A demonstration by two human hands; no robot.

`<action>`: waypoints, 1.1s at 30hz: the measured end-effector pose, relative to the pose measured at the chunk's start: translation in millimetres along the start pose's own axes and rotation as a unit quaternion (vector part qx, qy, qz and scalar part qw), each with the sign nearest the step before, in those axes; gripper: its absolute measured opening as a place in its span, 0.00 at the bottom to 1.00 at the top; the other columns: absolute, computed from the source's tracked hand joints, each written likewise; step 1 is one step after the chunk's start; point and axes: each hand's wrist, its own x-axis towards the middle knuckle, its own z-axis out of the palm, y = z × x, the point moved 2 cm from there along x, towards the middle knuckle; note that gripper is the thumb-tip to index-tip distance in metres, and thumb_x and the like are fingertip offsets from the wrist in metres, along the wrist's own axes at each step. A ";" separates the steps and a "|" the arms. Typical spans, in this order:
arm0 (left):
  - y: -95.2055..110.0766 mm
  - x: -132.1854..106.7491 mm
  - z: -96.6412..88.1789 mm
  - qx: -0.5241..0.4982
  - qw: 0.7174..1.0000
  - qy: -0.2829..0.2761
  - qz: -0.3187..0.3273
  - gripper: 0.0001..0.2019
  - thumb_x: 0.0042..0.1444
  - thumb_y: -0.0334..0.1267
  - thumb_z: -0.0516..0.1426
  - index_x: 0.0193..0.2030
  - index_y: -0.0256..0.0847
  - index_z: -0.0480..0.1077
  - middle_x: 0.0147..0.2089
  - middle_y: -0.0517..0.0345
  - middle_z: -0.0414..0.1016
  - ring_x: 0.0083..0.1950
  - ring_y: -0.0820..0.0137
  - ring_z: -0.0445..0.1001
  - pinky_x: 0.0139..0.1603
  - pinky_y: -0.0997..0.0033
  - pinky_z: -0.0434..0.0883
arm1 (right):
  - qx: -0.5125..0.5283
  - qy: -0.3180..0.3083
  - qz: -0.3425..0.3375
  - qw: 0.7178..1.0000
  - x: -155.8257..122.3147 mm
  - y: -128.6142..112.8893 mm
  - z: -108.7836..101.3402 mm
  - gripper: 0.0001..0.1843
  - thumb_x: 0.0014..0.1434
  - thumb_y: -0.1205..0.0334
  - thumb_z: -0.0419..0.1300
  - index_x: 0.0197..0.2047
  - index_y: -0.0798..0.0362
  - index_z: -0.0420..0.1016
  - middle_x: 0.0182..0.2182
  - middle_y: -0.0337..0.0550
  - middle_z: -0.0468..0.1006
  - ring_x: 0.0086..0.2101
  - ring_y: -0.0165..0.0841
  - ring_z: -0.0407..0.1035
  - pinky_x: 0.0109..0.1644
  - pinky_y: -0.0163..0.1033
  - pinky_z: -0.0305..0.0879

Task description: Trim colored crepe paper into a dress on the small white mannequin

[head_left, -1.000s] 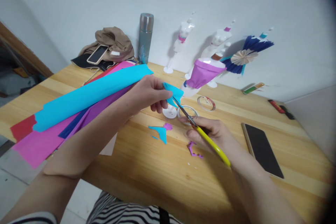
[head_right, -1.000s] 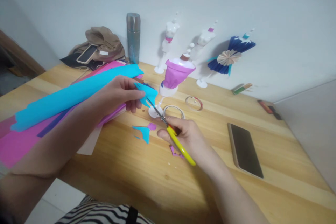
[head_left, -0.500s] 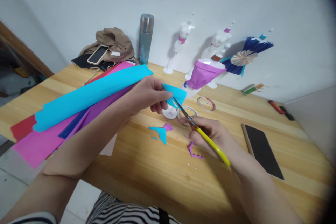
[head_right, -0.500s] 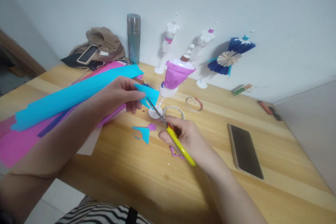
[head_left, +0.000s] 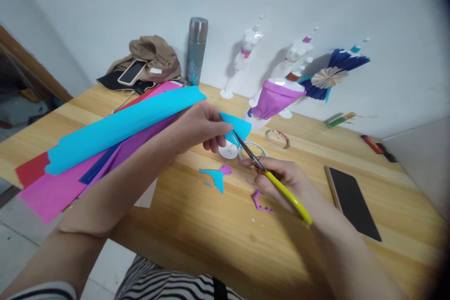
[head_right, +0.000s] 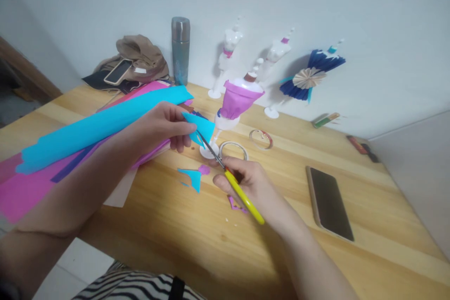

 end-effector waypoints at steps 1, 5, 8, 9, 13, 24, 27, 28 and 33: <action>0.1 0.0 0.1 0.001 1.000 0.000 -0.001 0.18 0.60 0.24 0.59 0.19 0.35 0.73 0.18 0.58 0.75 0.18 0.77 0.71 0.21 0.79 0.68 | 0.001 0.001 -0.001 1.000 -0.1 -0.3 0.0 0.21 0.63 0.42 0.70 0.47 0.50 0.90 0.16 0.35 0.67 0.18 0.31 0.64 0.20 0.35 0.64; 0.7 -0.3 0.8 0.008 1.000 0.004 -0.005 0.19 0.61 0.24 0.59 0.18 0.35 0.73 0.18 0.58 0.74 0.17 0.77 0.71 0.21 0.79 0.68 | 0.006 -0.003 -0.003 1.000 -0.4 0.3 0.2 0.21 0.63 0.40 0.70 0.47 0.49 0.90 0.17 0.36 0.68 0.19 0.32 0.65 0.20 0.35 0.64; 1.1 -0.5 0.9 0.009 1.000 0.003 -0.005 0.19 0.61 0.23 0.59 0.18 0.34 0.73 0.18 0.58 0.74 0.17 0.77 0.71 0.21 0.79 0.67 | 0.009 -0.003 -0.003 1.000 -0.8 2.3 0.0 0.22 0.63 0.39 0.70 0.47 0.48 0.90 0.17 0.36 0.68 0.19 0.33 0.65 0.20 0.35 0.64; 1.2 -0.6 0.7 0.007 1.000 0.002 -0.005 0.19 0.61 0.24 0.59 0.18 0.34 0.73 0.18 0.58 0.74 0.17 0.77 0.71 0.21 0.79 0.67 | 0.008 -0.004 0.000 1.000 -0.9 3.1 -0.2 0.23 0.63 0.39 0.70 0.47 0.49 0.90 0.17 0.37 0.69 0.19 0.33 0.65 0.20 0.36 0.64; 2.1 -0.8 0.5 0.002 1.000 0.002 -0.013 0.19 0.61 0.24 0.60 0.18 0.34 0.73 0.19 0.57 0.75 0.18 0.77 0.72 0.21 0.79 0.68 | 0.003 -0.012 0.014 1.000 -1.3 5.7 -0.7 0.23 0.64 0.39 0.69 0.50 0.49 0.90 0.19 0.38 0.71 0.19 0.32 0.65 0.22 0.36 0.65; -1.9 0.1 -2.9 -0.005 1.000 -0.004 -0.010 0.20 0.64 0.30 0.62 0.18 0.35 0.74 0.18 0.57 0.75 0.18 0.77 0.71 0.21 0.80 0.67 | 0.017 0.003 0.030 0.999 -1.4 14.7 1.0 0.29 0.59 0.37 0.71 0.52 0.51 0.89 0.19 0.37 0.72 0.17 0.31 0.65 0.18 0.35 0.64; -3.7 0.4 -5.7 -0.020 1.000 0.008 0.015 0.21 0.65 0.34 0.62 0.18 0.36 0.74 0.18 0.56 0.75 0.18 0.76 0.71 0.21 0.79 0.66 | 0.013 -0.002 0.021 1.000 -0.5 14.5 0.2 0.29 0.59 0.36 0.71 0.51 0.52 0.89 0.18 0.35 0.70 0.16 0.30 0.65 0.17 0.34 0.62; -3.7 0.2 -6.0 -0.019 1.000 0.011 0.019 0.21 0.65 0.34 0.62 0.18 0.36 0.74 0.18 0.57 0.75 0.18 0.76 0.71 0.21 0.78 0.66 | 0.010 -0.007 0.020 1.000 0.0 13.2 0.0 0.28 0.60 0.37 0.71 0.50 0.53 0.89 0.18 0.35 0.69 0.16 0.31 0.65 0.17 0.34 0.63; -3.0 -0.5 -5.6 -0.009 1.000 0.021 0.022 0.17 0.60 0.27 0.62 0.20 0.36 0.73 0.19 0.57 0.74 0.19 0.75 0.71 0.23 0.75 0.66 | -0.016 -0.018 0.012 1.000 2.0 2.9 -1.6 0.22 0.58 0.40 0.73 0.38 0.53 0.87 0.17 0.35 0.67 0.16 0.32 0.67 0.17 0.34 0.63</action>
